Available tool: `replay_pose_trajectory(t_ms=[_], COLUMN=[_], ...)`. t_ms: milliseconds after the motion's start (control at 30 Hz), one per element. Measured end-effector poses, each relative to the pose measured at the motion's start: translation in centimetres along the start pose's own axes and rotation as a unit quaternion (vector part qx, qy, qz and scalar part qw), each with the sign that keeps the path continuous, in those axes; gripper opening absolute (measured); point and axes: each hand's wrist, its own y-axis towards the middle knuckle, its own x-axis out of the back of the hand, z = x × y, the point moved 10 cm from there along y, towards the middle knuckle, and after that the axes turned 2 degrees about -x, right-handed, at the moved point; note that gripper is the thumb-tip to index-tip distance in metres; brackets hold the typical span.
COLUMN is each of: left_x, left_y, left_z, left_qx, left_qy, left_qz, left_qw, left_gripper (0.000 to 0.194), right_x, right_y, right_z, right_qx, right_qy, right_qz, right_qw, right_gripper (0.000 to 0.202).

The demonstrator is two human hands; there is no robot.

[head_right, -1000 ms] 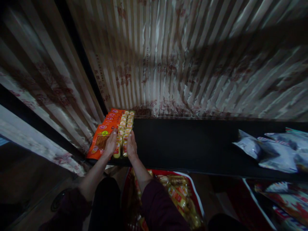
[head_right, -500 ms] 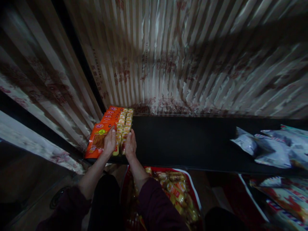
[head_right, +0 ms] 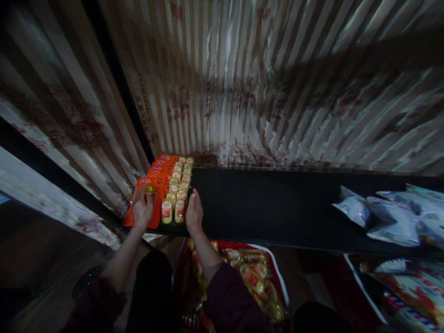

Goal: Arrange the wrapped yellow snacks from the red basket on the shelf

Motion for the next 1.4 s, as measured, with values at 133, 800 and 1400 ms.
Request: replay_pose_trajectory(t_ms=[133,800,1400], left_x=[0.0,-2.5,-3.2], left_y=[0.9,1.3,-19.0], left_z=[1.6,1.7,-10.3], left_qx=[-0.005,-0.072,-0.241], left_qy=[0.101,0.226,-0.138], left_qz=[0.015,0.116,0.218], left_qw=[0.995,0.964,0.936], left_gripper=[0.055,0.055,0.028], right_x=[-0.3,-0.2,4.7], right_y=[0.0,0.4,-4.4], right_z=[-0.4,-0.5,-1.0], right_qx=[-0.006,-0.018,0.018], right_qy=[0.003,-0.011,-0.019], right_qz=[0.011,0.006,0.004], right_qw=[1.000,1.000,1.000], right_gripper=[0.079,0.062,0.026])
